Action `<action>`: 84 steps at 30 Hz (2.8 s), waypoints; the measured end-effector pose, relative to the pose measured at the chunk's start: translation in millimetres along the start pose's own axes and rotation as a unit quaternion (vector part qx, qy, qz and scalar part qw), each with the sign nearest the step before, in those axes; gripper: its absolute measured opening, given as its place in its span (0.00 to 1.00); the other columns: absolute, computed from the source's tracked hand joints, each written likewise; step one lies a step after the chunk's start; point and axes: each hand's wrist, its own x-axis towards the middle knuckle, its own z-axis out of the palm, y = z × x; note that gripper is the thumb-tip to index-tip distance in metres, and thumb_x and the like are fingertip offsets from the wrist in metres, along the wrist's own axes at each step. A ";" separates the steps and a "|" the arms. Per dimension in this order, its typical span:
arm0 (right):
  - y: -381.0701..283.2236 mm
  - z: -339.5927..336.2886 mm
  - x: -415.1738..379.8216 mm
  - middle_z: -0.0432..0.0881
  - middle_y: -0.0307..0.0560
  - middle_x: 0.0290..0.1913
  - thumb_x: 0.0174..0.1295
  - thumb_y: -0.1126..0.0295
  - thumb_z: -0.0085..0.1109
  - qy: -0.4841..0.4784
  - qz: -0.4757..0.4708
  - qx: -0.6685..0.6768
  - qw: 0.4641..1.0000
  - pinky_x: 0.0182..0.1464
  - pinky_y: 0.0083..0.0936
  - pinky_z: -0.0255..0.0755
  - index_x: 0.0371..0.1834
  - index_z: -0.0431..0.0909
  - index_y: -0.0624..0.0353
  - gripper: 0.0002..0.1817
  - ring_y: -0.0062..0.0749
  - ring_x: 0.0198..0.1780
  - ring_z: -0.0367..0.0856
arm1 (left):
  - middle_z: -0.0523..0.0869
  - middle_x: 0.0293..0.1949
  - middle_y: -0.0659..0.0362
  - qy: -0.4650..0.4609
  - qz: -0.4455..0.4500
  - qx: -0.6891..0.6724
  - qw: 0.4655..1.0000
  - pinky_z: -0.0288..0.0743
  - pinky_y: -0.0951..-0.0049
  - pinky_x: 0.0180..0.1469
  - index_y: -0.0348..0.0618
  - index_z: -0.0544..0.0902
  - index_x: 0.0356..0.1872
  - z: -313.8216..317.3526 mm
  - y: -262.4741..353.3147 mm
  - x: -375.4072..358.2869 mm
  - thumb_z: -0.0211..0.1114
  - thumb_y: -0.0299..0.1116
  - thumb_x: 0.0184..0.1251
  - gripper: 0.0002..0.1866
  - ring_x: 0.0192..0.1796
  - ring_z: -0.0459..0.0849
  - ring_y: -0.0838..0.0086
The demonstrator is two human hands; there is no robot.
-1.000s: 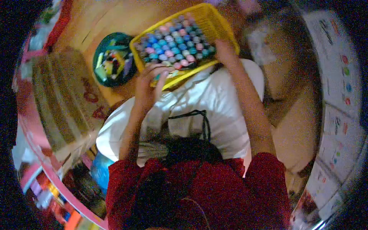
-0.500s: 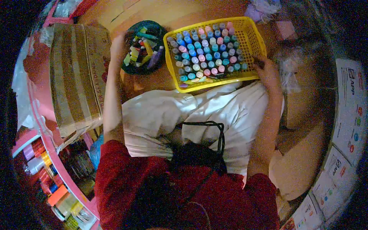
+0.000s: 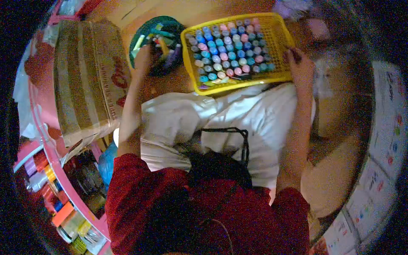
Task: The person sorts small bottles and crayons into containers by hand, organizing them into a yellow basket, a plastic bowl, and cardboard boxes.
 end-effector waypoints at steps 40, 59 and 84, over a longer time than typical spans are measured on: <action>-61.0 10.1 -67.7 0.81 0.48 0.34 0.51 0.71 0.57 -0.135 -0.208 -0.266 0.932 0.40 0.30 0.73 0.36 0.81 0.57 0.09 0.41 0.37 0.80 | 0.80 0.31 0.58 -0.098 -0.007 -0.762 0.640 0.71 0.79 0.39 0.34 0.75 0.38 -20.6 182.0 -153.3 0.53 0.29 0.64 0.08 0.35 0.78 0.78; -82.8 8.2 -77.0 0.81 0.49 0.34 0.58 0.59 0.54 -0.051 -0.127 -0.142 0.980 0.37 0.30 0.73 0.35 0.81 0.56 0.13 0.42 0.33 0.80 | 0.83 0.32 0.53 0.115 -0.124 -0.199 0.965 0.75 0.63 0.38 0.43 0.80 0.33 -36.1 26.7 -72.0 0.62 0.38 0.54 0.11 0.37 0.82 0.60; -147.8 30.4 -118.2 0.81 0.43 0.31 0.60 0.68 0.53 -0.103 -0.073 0.250 0.960 0.39 0.19 0.71 0.42 0.77 0.65 0.12 0.21 0.35 0.78 | 0.82 0.30 0.55 0.086 0.050 -0.660 0.745 0.73 0.74 0.38 0.36 0.77 0.31 -51.9 137.6 -133.6 0.68 0.25 0.48 0.10 0.33 0.81 0.73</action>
